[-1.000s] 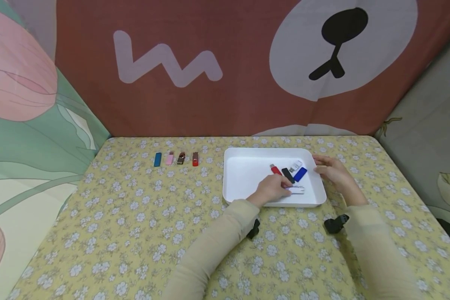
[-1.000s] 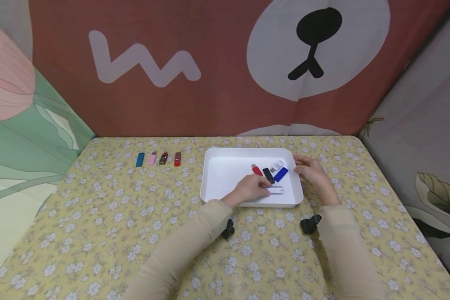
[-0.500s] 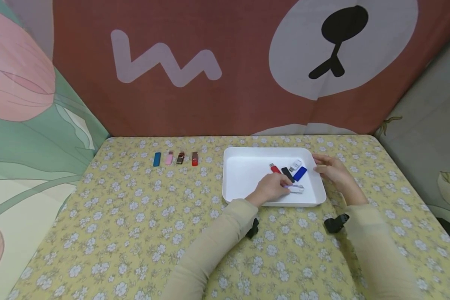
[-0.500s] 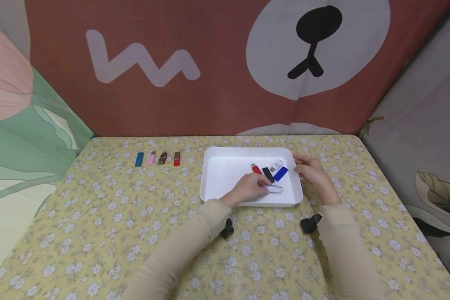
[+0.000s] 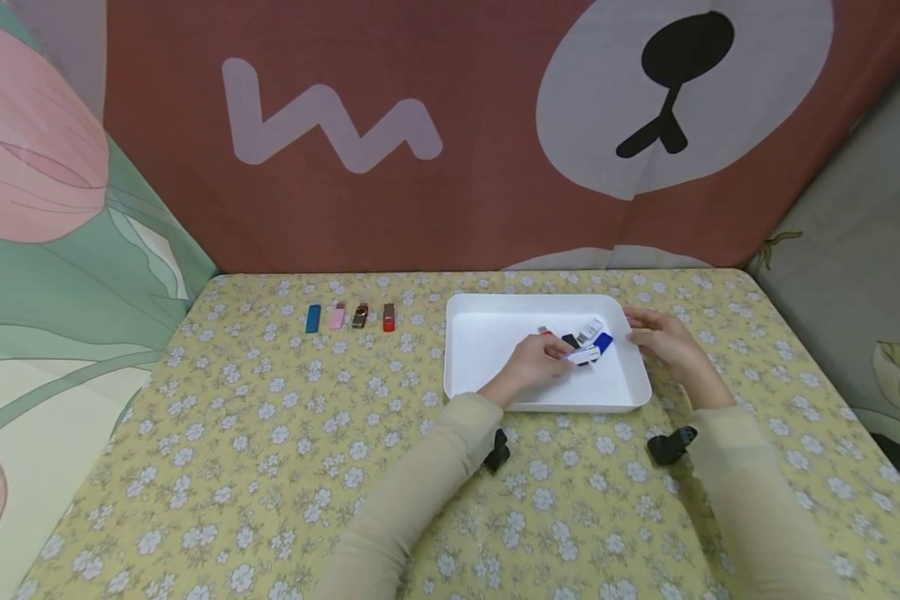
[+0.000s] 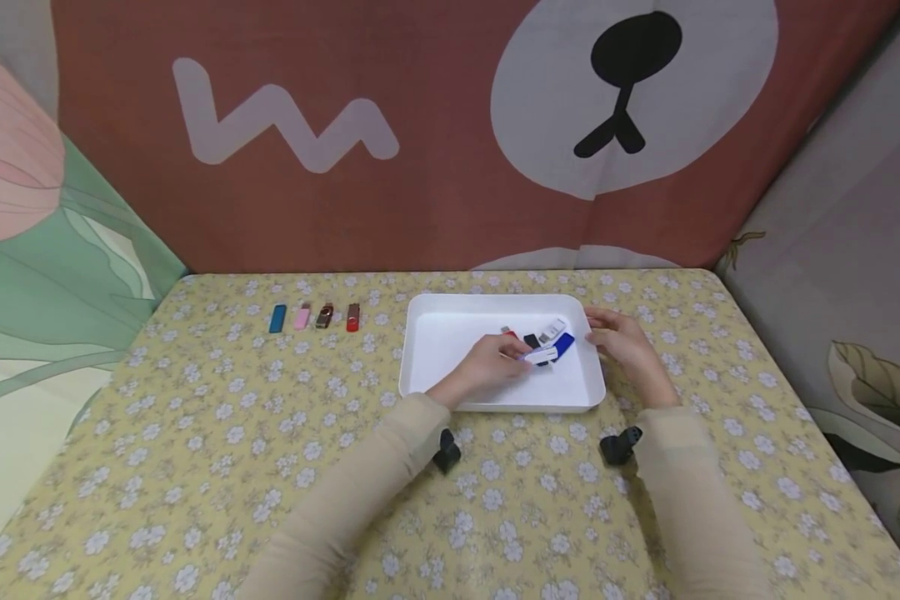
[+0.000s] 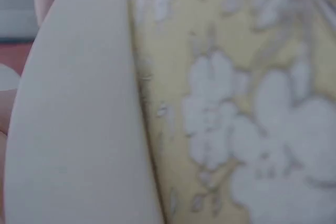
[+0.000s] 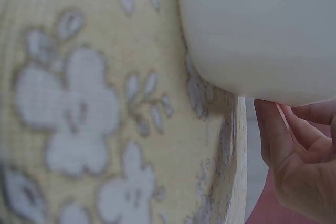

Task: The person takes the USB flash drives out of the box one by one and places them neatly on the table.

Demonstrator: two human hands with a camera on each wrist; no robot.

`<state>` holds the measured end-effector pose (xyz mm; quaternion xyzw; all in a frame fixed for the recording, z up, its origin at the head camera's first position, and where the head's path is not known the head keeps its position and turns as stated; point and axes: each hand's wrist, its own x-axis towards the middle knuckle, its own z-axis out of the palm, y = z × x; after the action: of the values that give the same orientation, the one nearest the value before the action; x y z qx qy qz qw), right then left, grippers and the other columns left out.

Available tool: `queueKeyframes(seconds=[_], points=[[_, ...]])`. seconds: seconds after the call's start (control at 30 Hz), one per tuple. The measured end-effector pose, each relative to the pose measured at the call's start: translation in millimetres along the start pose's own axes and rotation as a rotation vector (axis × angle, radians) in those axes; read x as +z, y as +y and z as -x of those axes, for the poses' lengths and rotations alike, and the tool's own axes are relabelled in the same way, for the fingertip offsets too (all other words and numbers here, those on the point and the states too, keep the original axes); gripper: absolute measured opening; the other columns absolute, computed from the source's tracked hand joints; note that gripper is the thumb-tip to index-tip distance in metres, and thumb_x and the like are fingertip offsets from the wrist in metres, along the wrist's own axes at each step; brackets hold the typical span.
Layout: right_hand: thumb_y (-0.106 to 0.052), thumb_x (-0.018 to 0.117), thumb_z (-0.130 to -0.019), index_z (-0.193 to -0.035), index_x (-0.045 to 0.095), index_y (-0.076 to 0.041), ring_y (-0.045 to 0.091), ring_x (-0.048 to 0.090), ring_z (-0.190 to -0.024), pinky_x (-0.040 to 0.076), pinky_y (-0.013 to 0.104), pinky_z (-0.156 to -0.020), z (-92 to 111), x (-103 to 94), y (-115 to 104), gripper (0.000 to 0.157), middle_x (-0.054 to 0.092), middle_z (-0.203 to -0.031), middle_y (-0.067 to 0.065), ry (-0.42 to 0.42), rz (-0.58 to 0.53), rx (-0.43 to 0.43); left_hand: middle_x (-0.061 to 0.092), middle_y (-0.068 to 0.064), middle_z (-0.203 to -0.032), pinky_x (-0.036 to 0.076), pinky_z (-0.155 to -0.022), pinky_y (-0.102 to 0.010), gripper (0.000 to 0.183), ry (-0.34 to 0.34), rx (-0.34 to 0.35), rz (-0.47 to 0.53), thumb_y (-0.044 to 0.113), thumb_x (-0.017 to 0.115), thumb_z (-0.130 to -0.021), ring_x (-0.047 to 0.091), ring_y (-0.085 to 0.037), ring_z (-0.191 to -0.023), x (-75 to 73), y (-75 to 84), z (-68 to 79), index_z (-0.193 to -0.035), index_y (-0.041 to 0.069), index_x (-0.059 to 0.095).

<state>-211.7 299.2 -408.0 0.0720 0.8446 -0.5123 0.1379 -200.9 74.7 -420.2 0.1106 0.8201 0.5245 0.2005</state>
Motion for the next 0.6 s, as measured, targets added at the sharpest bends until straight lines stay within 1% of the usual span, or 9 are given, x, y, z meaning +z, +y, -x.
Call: queueKeyframes(seconds=[0.07, 0.13, 0.27, 0.43, 0.5, 0.6], points=[[-0.009, 0.046, -0.098, -0.152, 0.021, -0.004, 0.027, 0.042, -0.127, 0.045, 0.005, -0.077, 0.0, 0.0, -0.2, 0.059, 0.030, -0.150, 0.025, 0.001, 0.001, 0.001, 0.065, -0.004, -0.094, 0.056, -0.069, -0.018, 0.020, -0.011, -0.011, 0.071, 0.010, 0.069, -0.087, 0.060, -0.010, -0.079, -3.8, 2.3, 1.0, -0.107, 0.006, 0.070], [-0.009, 0.046, -0.098, -0.152, 0.021, -0.005, 0.027, 0.041, -0.128, 0.044, 0.005, -0.078, -0.7, -0.1, 0.3, 0.060, 0.030, -0.151, 0.024, 0.004, 0.001, 0.005, 0.064, -0.003, -0.093, 0.057, -0.070, -0.018, 0.020, -0.019, -0.032, 0.128, 0.009, 0.068, -0.088, 0.062, -0.009, -0.079, -6.5, 3.7, 1.6, -0.108, 0.005, 0.069], [-0.010, 0.046, -0.098, -0.152, 0.021, -0.005, 0.027, 0.040, -0.129, 0.044, 0.007, -0.080, -1.8, 0.0, 1.9, 0.060, 0.029, -0.151, 0.024, 0.002, -0.001, 0.008, 0.067, -0.008, -0.101, 0.058, -0.074, -0.020, 0.025, -0.016, -0.077, 0.201, 0.008, 0.068, -0.088, 0.065, -0.013, -0.083, -9.6, 3.8, 0.4, -0.112, 0.004, 0.066], [-0.010, 0.046, -0.099, -0.152, 0.020, -0.005, 0.022, 0.044, -0.124, 0.046, 0.005, -0.077, -1.3, -0.8, 2.8, 0.060, 0.029, -0.151, 0.024, -0.009, -0.007, -0.004, 0.068, -0.012, -0.110, 0.059, -0.074, -0.023, 0.028, 0.009, -0.117, 0.264, 0.008, 0.069, -0.086, 0.068, -0.018, -0.085, -15.5, 3.0, -1.5, -0.114, 0.004, 0.063], [-0.010, 0.046, -0.099, -0.152, 0.020, -0.005, 0.021, 0.044, -0.123, 0.046, 0.005, -0.076, -1.3, -1.0, 3.0, 0.059, 0.029, -0.151, 0.024, -0.011, -0.006, -0.008, 0.067, -0.013, -0.113, 0.059, -0.074, -0.023, 0.031, 0.018, -0.118, 0.283, 0.008, 0.070, -0.086, 0.068, -0.019, -0.087, -18.7, 2.6, -1.3, -0.115, 0.003, 0.061], [-0.011, 0.046, -0.099, -0.152, 0.020, -0.005, 0.024, 0.043, -0.126, 0.045, 0.005, -0.076, -1.4, -1.2, 3.2, 0.060, 0.029, -0.151, 0.025, -0.013, -0.002, -0.010, 0.065, -0.014, -0.120, 0.059, -0.076, -0.023, 0.037, 0.019, -0.104, 0.311, 0.007, 0.069, -0.086, 0.068, -0.022, -0.094, -23.5, 1.1, -0.7, -0.121, 0.004, 0.059]])
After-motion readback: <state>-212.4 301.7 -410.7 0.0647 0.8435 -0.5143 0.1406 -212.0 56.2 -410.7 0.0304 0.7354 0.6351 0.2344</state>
